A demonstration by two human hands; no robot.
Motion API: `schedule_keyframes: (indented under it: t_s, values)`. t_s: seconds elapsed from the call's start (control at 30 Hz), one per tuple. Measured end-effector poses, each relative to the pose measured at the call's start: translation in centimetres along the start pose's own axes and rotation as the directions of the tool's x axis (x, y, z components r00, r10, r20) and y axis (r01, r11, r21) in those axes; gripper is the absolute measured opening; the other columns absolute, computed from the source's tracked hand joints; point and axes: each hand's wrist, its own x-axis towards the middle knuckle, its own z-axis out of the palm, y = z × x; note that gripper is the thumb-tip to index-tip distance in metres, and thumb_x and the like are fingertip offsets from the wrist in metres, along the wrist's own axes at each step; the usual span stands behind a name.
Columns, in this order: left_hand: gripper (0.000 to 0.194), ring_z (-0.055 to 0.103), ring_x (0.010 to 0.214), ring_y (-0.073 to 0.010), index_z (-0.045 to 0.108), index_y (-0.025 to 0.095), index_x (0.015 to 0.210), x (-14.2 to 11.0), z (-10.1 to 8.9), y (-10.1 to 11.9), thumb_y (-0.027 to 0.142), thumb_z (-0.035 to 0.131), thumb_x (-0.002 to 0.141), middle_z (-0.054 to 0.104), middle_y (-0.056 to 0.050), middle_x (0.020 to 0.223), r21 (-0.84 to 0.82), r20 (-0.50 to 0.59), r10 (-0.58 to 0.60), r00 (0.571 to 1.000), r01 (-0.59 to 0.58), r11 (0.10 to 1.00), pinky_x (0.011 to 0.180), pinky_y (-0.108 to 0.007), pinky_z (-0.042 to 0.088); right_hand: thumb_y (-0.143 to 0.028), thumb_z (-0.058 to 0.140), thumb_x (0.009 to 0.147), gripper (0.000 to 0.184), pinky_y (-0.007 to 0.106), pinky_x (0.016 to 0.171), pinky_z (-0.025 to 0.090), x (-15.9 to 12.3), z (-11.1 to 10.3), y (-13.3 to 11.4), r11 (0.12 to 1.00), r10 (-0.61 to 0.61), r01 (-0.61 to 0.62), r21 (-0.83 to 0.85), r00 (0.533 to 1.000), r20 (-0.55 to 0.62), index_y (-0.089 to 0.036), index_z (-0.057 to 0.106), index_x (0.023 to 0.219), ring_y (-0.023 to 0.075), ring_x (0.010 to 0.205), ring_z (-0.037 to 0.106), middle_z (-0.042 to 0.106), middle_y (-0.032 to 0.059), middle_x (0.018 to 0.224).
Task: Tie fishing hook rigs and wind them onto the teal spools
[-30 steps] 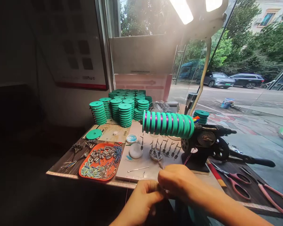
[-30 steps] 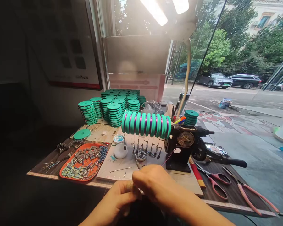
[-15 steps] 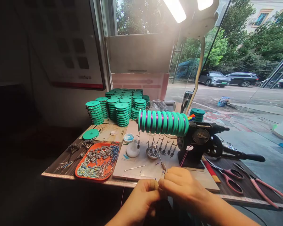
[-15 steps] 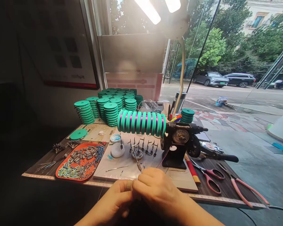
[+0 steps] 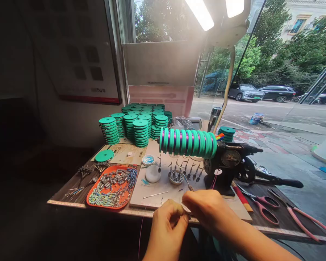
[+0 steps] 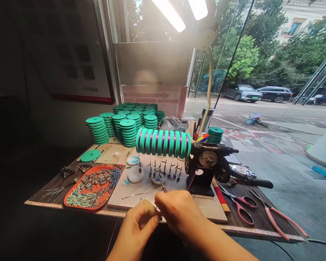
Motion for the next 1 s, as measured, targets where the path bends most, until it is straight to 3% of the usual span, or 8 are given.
schedule_keyframes:
  t_s: [0.07, 0.17, 0.27, 0.43, 0.63, 0.8, 0.9, 1.0]
  values:
    - [0.019, 0.046, 0.063, -0.0145, 0.054, 0.015, 0.06, -0.3, 0.4, -0.6, 0.018, 0.044, 0.076, 0.048, -0.004, 0.065, 0.263, -0.108, 0.264, 0.958, -0.228, 0.937, 0.057, -0.025, 0.034, -0.016, 0.037, 0.081, 0.024, 0.02, 0.043, 0.024, 0.6, -0.6, -0.2, 0.994, 0.084, -0.09, 0.068, 0.993, 0.087, -0.016, 0.051, 0.062, 0.009, 0.042, 0.033, 0.044, -0.0033, 0.049]
    - [0.023, 0.046, 0.065, -0.0155, 0.058, 0.017, 0.067, -0.6, 0.8, -1.6, 0.01, 0.038, 0.076, 0.051, -0.008, 0.072, 0.546, -0.144, 0.598, 0.789, -0.44, 0.713, 0.059, -0.025, 0.037, -0.014, 0.048, 0.077, 0.018, 0.017, 0.044, 0.025, 2.0, -1.8, -0.6, 0.96, 0.207, -0.243, 0.141, 0.951, 0.228, -0.016, 0.057, 0.061, 0.0075, 0.043, 0.032, 0.042, -0.0048, 0.048]
    - [0.026, 0.049, 0.071, -0.0177, 0.06, 0.017, 0.082, -0.5, 0.7, -2.5, 0.006, 0.038, 0.074, 0.057, -0.012, 0.082, 0.646, -0.101, 0.72, 0.686, -0.505, 0.572, 0.062, -0.028, 0.04, -0.01, 0.057, 0.068, 0.012, 0.017, 0.045, 0.025, 3.5, -2.8, -0.9, 0.929, 0.261, -0.332, 0.163, 0.9, 0.35, -0.015, 0.062, 0.059, 0.007, 0.045, 0.034, 0.039, -0.0059, 0.046]
    - [0.031, 0.05, 0.072, -0.0179, 0.059, 0.017, 0.093, 0.0, -0.6, -2.6, 0.001, 0.043, 0.071, 0.064, -0.011, 0.089, 0.587, -0.015, 0.772, 0.636, -0.619, 0.521, 0.062, -0.028, 0.043, -0.005, 0.059, 0.062, 0.011, 0.016, 0.044, 0.024, 4.6, -2.9, -0.7, 0.914, 0.27, -0.361, 0.184, 0.881, 0.389, -0.014, 0.066, 0.06, 0.0059, 0.044, 0.035, 0.039, -0.0065, 0.045]
    - [0.026, 0.054, 0.067, -0.0163, 0.062, 0.016, 0.085, 0.1, -1.7, -1.7, 0.001, 0.047, 0.07, 0.067, -0.01, 0.084, 0.557, 0.133, 0.722, 0.679, -0.654, 0.512, 0.058, -0.026, 0.044, -0.005, 0.055, 0.063, 0.014, 0.016, 0.042, 0.023, 4.2, -2.7, -0.8, 0.903, 0.294, -0.386, 0.186, 0.874, 0.388, -0.013, 0.065, 0.061, 0.0059, 0.044, 0.035, 0.039, -0.0064, 0.044]
    - [0.022, 0.056, 0.068, -0.0174, 0.062, 0.017, 0.08, 0.1, -1.4, -1.2, 0.005, 0.047, 0.07, 0.065, -0.009, 0.079, 0.462, 0.087, 0.685, 0.723, -0.639, 0.615, 0.061, -0.027, 0.044, -0.004, 0.055, 0.062, 0.014, 0.017, 0.044, 0.025, 4.2, -2.5, -0.9, 0.907, 0.313, -0.385, 0.17, 0.887, 0.341, -0.014, 0.064, 0.058, 0.007, 0.045, 0.037, 0.045, -0.005, 0.045]
    - [0.017, 0.055, 0.07, -0.0171, 0.061, 0.018, 0.069, -0.1, -0.7, -1.1, 0.01, 0.047, 0.073, 0.063, -0.007, 0.073, 0.317, -0.072, 0.564, 0.822, -0.518, 0.795, 0.063, -0.026, 0.042, -0.005, 0.055, 0.063, 0.014, 0.018, 0.046, 0.028, 3.9, -2.2, -0.9, 0.915, 0.307, -0.368, 0.165, 0.901, 0.307, -0.015, 0.062, 0.056, 0.0082, 0.045, 0.041, 0.05, -0.0035, 0.046]
    - [0.016, 0.052, 0.065, -0.0158, 0.059, 0.017, 0.059, -0.5, 0.1, -1.6, 0.023, 0.053, 0.073, 0.059, -0.004, 0.065, 0.031, -0.184, 0.248, 0.951, -0.246, 0.969, 0.061, -0.025, 0.039, -0.01, 0.052, 0.073, 0.01, 0.019, 0.051, 0.035, 2.0, -2.3, -1.1, 0.93, 0.241, -0.268, 0.251, 0.961, 0.134, -0.015, 0.061, 0.07, 0.0097, 0.053, 0.049, 0.059, 0.0005, 0.062]
